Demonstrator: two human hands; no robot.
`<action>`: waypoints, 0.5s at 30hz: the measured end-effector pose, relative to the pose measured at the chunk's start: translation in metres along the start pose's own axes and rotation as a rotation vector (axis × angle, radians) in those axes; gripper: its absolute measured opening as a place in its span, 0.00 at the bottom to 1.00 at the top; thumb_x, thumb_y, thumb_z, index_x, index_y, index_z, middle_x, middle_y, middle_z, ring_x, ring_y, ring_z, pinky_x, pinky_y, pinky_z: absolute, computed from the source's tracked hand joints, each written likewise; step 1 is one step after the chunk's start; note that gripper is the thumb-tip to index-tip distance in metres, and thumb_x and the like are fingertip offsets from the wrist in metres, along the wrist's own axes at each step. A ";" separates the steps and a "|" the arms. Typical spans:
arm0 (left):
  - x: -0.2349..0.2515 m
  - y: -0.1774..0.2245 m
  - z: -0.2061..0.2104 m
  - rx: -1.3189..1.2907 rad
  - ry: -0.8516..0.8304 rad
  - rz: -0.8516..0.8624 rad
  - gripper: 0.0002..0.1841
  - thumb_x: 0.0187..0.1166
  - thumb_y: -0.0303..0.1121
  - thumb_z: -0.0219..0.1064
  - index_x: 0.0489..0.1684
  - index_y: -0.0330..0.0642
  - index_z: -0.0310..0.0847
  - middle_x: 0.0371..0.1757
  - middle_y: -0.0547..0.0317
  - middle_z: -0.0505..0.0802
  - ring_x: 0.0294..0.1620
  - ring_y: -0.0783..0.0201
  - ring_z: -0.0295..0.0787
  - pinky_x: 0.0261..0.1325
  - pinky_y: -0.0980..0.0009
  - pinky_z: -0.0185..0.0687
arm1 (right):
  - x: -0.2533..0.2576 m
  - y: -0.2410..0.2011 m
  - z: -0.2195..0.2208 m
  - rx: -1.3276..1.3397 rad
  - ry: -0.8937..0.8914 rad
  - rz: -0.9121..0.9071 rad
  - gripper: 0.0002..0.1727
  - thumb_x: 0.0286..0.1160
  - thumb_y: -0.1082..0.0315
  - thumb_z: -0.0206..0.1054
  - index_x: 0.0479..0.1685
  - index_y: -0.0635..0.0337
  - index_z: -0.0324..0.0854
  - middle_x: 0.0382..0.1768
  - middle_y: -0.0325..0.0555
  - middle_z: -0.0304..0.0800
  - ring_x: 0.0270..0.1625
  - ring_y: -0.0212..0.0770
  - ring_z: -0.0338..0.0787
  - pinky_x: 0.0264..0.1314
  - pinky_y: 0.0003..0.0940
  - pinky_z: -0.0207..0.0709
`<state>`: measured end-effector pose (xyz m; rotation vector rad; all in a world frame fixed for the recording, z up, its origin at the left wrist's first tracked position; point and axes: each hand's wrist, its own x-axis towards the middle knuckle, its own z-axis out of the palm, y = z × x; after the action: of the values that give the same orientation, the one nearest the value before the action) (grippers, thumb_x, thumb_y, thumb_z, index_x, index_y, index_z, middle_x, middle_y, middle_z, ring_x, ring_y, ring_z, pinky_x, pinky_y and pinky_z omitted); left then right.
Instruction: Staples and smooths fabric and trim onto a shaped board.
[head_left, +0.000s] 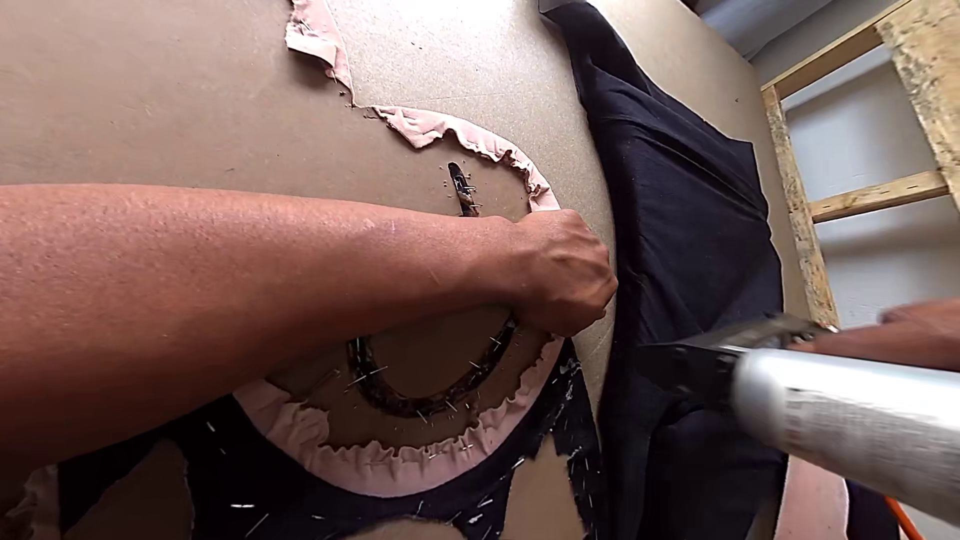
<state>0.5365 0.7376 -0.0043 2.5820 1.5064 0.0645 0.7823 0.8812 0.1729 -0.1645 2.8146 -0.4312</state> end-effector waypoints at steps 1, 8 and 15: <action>0.000 0.000 -0.001 0.000 -0.007 -0.004 0.28 0.86 0.53 0.51 0.11 0.50 0.73 0.12 0.63 0.74 0.18 0.59 0.76 0.27 0.55 0.67 | 0.025 -0.007 0.003 -0.027 0.037 0.020 0.16 0.77 0.54 0.63 0.49 0.51 0.94 0.36 0.34 0.96 0.35 0.27 0.91 0.36 0.29 0.84; -0.003 0.000 0.001 -0.007 0.016 0.005 0.25 0.84 0.51 0.55 0.13 0.51 0.75 0.14 0.63 0.74 0.18 0.60 0.75 0.25 0.57 0.64 | 0.084 -0.012 0.014 -0.072 -0.145 -0.037 0.16 0.72 0.59 0.61 0.48 0.47 0.95 0.30 0.31 0.93 0.31 0.31 0.91 0.29 0.34 0.82; -0.005 0.001 0.000 -0.010 0.020 0.005 0.26 0.85 0.51 0.53 0.13 0.51 0.74 0.14 0.64 0.73 0.18 0.60 0.75 0.24 0.58 0.62 | 0.094 -0.009 0.020 -0.077 -0.153 -0.088 0.16 0.70 0.57 0.62 0.46 0.47 0.94 0.27 0.31 0.91 0.29 0.31 0.89 0.26 0.33 0.80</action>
<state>0.5351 0.7331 -0.0040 2.5853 1.5029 0.0988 0.6991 0.8521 0.1323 -0.3241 2.6817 -0.3149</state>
